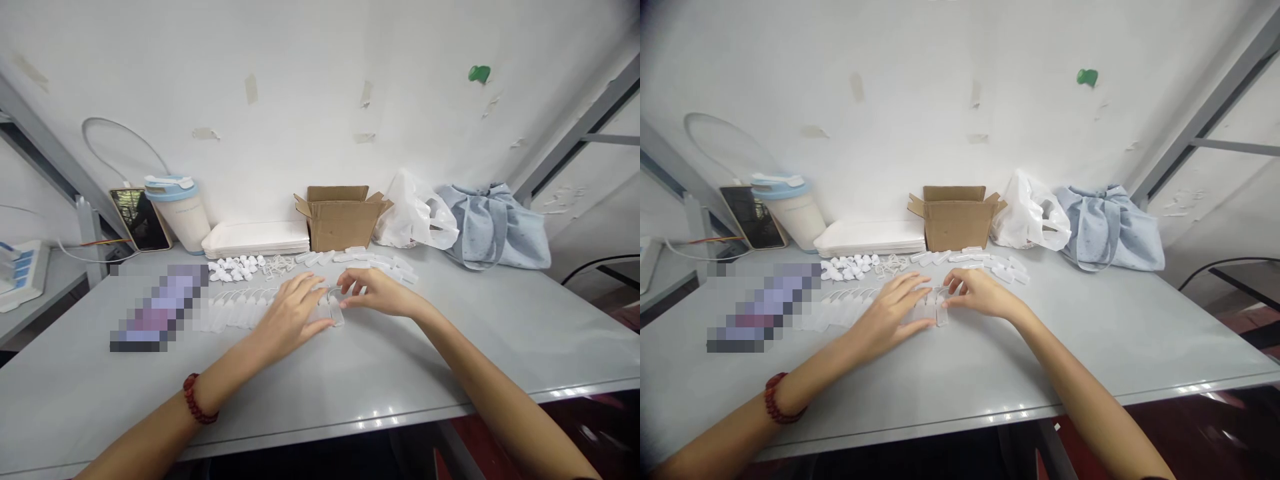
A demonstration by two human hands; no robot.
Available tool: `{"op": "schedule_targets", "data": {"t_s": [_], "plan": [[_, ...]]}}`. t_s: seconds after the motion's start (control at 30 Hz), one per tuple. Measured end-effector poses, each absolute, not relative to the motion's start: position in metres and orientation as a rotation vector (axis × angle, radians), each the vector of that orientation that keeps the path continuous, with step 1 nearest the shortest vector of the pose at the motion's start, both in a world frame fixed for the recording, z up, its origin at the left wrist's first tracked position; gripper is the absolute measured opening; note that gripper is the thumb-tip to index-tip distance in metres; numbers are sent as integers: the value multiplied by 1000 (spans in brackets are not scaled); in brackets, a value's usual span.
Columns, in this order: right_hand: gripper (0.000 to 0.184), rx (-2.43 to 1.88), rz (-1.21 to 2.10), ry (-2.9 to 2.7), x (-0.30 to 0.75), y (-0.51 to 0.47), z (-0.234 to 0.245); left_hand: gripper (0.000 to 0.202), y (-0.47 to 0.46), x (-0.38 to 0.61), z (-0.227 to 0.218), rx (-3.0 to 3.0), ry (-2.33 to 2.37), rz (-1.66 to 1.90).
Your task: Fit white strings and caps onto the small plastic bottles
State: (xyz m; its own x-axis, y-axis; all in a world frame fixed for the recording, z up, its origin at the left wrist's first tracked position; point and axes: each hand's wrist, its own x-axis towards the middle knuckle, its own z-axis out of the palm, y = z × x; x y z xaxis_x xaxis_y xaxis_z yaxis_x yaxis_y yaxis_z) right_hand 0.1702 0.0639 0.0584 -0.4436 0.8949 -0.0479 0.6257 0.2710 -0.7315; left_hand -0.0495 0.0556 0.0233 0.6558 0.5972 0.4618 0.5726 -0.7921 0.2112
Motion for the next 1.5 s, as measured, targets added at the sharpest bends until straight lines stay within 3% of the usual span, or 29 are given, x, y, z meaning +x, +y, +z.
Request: {"op": "schedule_targets", "data": {"t_s": [0.07,0.2,0.4,0.77,1.17,1.5], "plan": [[25,-1421,889,-2081,175,68,60,27,67,-60,29,2804,1070,962],[11,-1545,548,-2003,182,79,52,28,96,-93,31,2723,1395,1001],[30,-1688,55,-2188,194,96,33,37,114,-117,19,2638,1619,708],[36,-1691,49,-2342,192,104,20,39,104,-105,14,2639,1611,602],[40,-1493,116,-2195,179,81,37,41,93,-98,41,2419,1673,1048],[35,-1285,114,-2223,163,65,40,49,96,-96,25,2582,1596,831]]}}
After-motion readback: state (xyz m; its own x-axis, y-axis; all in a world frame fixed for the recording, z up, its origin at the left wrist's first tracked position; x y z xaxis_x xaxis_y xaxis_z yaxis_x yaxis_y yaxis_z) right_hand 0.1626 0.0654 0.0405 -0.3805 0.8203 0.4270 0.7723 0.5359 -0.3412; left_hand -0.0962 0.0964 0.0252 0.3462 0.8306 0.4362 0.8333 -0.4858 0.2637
